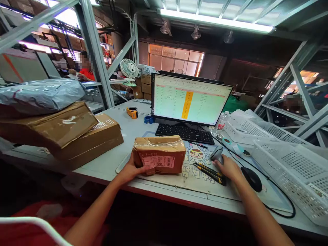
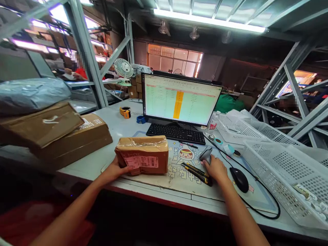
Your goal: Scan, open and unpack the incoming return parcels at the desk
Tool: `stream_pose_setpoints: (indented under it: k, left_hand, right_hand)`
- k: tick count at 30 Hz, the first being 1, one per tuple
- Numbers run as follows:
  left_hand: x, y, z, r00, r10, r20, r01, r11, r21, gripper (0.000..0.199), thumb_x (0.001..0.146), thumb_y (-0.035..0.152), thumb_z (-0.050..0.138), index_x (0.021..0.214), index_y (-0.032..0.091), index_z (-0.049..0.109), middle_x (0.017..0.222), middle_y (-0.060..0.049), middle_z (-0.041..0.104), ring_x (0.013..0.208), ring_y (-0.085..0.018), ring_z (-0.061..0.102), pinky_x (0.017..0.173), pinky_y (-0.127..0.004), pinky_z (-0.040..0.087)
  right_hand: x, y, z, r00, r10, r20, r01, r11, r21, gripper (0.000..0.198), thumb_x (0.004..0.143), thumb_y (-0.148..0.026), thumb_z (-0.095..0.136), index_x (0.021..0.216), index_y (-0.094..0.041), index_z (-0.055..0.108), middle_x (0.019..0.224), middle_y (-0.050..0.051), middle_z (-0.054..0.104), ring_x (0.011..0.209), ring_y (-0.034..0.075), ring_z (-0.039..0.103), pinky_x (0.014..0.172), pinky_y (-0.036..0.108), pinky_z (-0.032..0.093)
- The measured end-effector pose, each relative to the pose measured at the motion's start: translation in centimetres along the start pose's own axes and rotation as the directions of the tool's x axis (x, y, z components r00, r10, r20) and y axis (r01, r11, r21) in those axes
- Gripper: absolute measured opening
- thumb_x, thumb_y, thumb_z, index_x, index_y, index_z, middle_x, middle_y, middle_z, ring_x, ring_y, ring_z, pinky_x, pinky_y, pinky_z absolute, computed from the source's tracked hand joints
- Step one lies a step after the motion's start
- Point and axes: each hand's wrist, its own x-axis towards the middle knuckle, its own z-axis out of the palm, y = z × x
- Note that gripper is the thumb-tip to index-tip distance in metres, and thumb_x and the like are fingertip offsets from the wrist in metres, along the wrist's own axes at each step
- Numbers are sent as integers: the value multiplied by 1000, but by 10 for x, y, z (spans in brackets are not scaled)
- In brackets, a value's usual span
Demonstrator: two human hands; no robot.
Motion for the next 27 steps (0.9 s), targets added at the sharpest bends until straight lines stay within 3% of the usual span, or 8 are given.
stream_pose_setpoints:
  k: [4,7,11,16,21,27]
  left_hand:
    - [-1,-11,1,999,-29,-30,31,998,55,115,68,62,94,161,23,38,160,-17,56,149,-38,54,128,-55,44]
    - [2,-13,-1,998,-38,-40,40,997,61,107,67,61,95,153,22,45,154,-16,61,143,-39,59,124,-55,50]
    - [5,-15,-3,997,-54,-63,57,997,58,111,60,62,97,150,21,46,150,-18,64,141,-40,61,123,-58,49]
    - [6,-11,-3,996,-79,-36,82,993,81,116,58,63,96,152,20,43,155,-20,59,146,-41,56,127,-59,44]
    - [4,-4,-4,997,-68,-34,70,994,80,115,60,65,95,152,19,42,157,-21,57,146,-42,55,127,-58,44]
    - [1,-3,-2,998,-64,-26,65,997,47,116,61,63,96,154,19,40,158,-21,56,147,-42,54,127,-58,44]
  right_hand:
    - [29,-23,-37,982,-53,-184,58,998,22,62,110,-45,46,157,-5,51,151,26,58,140,39,56,117,47,44]
    - [66,-57,-48,974,-190,-123,197,979,47,56,110,-32,44,159,-7,51,157,22,55,143,33,52,123,41,39]
    - [106,-97,-33,974,-223,22,222,974,50,49,102,-21,53,148,-8,63,153,20,59,138,33,55,119,41,42]
    - [117,-114,-10,988,-152,33,151,988,28,53,100,-12,47,150,-1,58,162,28,46,148,38,42,122,52,37]
    - [116,-120,1,993,-113,26,113,993,23,52,102,-20,44,149,-3,60,170,25,36,155,38,33,125,54,33]
    - [122,-128,3,996,-82,-22,83,996,44,56,108,-29,35,149,-1,60,168,27,39,156,39,33,125,55,33]
